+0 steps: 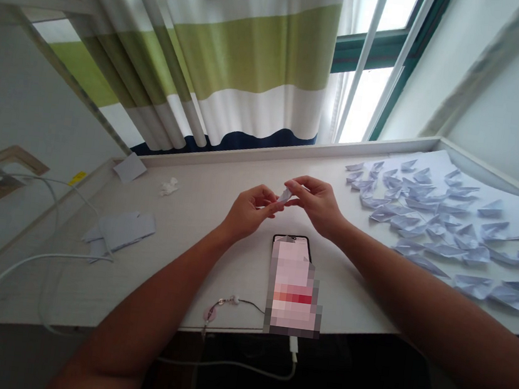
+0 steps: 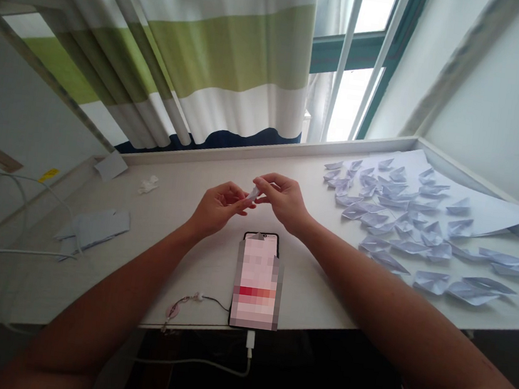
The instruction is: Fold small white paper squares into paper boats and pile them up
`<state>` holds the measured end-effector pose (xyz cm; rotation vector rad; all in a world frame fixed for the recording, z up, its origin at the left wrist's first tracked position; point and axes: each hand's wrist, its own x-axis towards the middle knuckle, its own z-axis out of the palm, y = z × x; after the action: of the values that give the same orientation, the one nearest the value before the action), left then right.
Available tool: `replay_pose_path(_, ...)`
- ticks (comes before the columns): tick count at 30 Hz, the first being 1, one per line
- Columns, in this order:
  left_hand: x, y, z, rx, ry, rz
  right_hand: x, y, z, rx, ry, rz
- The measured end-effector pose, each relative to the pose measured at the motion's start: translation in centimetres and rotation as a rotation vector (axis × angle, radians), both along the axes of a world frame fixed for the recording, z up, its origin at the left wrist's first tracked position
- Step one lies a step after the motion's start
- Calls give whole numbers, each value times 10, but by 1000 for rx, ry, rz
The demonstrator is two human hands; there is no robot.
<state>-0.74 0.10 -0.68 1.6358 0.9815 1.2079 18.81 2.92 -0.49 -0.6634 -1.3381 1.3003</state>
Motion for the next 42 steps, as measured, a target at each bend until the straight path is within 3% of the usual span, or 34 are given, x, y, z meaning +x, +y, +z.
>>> replay_pose_path(5,1,-2,-1,74,-20,102,-2,1,-3,5,36,34)
replay_pose_path(13,0,-4,1,176,10,183,1,9,-12,121,-82,-7)
replay_pose_path(20,-4,-1,1,246,64,212,5,0,-3,229,-234,28)
replay_pose_path(27,-1,-4,1,209,12,194,3,3,-6,166,-136,17)
replay_pose_path(35,-2,-2,6,57,1,64,0,-1,-3,204,-123,6)
replay_pose_path(42,4,-6,5,197,80,193,-1,2,-6,109,-114,40)
